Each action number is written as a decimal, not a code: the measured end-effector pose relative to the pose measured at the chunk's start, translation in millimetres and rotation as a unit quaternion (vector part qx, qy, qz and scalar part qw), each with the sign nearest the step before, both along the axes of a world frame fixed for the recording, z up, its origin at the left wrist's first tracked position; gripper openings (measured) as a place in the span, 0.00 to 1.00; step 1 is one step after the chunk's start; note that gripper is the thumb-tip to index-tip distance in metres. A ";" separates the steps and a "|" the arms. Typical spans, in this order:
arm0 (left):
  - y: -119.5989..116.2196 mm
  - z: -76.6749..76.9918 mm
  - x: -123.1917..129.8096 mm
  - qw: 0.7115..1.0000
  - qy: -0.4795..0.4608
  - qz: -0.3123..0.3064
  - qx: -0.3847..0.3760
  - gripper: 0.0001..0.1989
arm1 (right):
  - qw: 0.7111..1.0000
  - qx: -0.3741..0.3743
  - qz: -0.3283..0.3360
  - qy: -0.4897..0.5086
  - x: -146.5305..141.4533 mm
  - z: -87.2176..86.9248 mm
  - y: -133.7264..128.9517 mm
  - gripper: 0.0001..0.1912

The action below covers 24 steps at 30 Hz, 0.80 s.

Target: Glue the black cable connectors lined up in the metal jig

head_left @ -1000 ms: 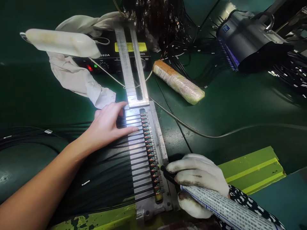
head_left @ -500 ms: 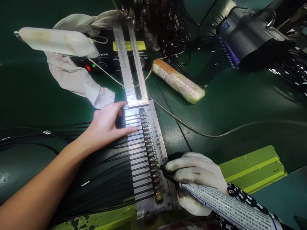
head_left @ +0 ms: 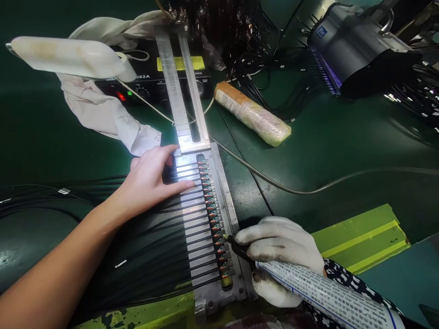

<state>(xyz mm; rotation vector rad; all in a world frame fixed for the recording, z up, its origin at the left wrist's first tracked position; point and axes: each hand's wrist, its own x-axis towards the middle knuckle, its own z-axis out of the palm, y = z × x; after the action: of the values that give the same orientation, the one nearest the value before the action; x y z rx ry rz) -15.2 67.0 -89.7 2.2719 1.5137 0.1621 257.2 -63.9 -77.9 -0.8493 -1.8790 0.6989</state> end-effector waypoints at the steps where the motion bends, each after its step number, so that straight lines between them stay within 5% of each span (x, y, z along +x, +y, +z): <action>1: -0.4 1.3 0.3 1.000 0.002 0.000 -0.001 0.41 | 1.000 0.002 0.000 0.003 0.0 -0.8 -0.2 0.10; 24: 1.8 -6.2 -3.3 1.000 -0.008 0.005 0.017 0.45 | 1.000 0.002 0.009 0.018 -0.1 -2.6 -1.5 0.08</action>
<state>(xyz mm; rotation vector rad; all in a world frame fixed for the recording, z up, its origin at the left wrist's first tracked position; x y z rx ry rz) -18.5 68.8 -95.9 2.2846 1.5253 0.2107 257.1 -65.4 -80.5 -0.8130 -1.8563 0.7158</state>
